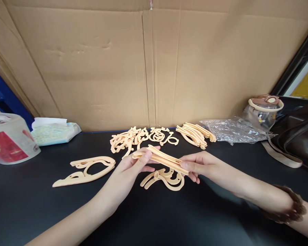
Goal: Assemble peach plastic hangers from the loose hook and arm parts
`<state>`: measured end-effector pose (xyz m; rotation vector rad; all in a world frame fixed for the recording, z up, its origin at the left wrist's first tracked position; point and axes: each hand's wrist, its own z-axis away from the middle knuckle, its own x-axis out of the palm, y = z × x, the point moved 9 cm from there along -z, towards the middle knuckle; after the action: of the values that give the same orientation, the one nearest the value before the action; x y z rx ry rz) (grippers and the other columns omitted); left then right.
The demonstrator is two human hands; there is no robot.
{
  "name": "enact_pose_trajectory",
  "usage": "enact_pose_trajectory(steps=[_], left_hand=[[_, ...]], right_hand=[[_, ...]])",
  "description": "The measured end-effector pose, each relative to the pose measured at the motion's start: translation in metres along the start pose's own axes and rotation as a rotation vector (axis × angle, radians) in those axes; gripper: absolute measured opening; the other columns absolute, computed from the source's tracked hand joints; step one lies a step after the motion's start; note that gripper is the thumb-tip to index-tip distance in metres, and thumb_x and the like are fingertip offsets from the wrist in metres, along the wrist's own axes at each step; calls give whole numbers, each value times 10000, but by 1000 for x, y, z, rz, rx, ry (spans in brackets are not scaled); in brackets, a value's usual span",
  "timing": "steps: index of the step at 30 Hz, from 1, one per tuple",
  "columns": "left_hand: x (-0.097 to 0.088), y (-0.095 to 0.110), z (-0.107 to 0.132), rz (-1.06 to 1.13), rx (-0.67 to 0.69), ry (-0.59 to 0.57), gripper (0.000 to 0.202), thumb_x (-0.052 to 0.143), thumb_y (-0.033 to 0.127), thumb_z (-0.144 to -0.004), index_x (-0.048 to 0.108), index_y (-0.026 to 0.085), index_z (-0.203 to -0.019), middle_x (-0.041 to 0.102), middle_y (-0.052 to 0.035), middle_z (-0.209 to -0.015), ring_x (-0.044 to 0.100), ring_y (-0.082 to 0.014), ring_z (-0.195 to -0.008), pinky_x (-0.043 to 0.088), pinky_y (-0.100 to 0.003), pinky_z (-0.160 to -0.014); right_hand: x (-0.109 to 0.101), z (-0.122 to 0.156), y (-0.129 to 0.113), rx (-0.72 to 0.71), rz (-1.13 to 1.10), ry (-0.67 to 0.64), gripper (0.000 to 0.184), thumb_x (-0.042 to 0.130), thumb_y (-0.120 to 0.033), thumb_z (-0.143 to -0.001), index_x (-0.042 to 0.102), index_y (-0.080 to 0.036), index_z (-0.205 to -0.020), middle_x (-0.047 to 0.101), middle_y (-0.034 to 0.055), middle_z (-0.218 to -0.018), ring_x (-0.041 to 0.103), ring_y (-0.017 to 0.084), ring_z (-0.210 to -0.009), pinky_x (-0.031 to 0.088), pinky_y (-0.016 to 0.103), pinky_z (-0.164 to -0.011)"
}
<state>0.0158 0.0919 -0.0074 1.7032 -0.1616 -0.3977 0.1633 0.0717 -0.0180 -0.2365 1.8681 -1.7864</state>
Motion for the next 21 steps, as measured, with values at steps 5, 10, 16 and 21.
enact_pose_trajectory(steps=[5, 10, 16, 21], left_hand=[[-24, 1, -3, 42, -25, 120, 365, 473, 509, -904, 612, 175, -951, 688, -41, -829, 649, -201, -857, 535, -352, -819], [-39, 4, -13, -286, -25, 68, 378, 469, 547, -874, 617, 201, -840, 555, 32, -554, 560, -156, -602, 463, -275, -636], [-39, 2, -16, -721, 74, 21, 376, 477, 532, -867, 629, 214, -737, 484, 41, -582, 479, -137, -563, 366, -235, -542], [-33, -10, -11, -773, 55, -12, 403, 433, 529, -896, 641, 274, -1129, 662, 2, -863, 597, -183, -767, 453, -268, -701]], right_hand=[[-39, -3, -1, -93, 305, 225, 342, 441, -431, -921, 599, -175, -759, 547, 12, -730, 478, 126, -624, 396, 261, -568], [-51, -5, -4, -175, 717, 296, 318, 347, -358, -968, 566, -195, -804, 587, 30, -778, 540, 168, -735, 419, 302, -688], [-50, -7, 5, -115, 815, 297, 257, 331, -310, -973, 566, -205, -976, 590, 5, -752, 557, 160, -699, 418, 291, -644], [-45, -7, 9, -112, 830, 271, 253, 338, -330, -984, 563, -215, -973, 618, 1, -814, 570, 156, -730, 416, 294, -664]])
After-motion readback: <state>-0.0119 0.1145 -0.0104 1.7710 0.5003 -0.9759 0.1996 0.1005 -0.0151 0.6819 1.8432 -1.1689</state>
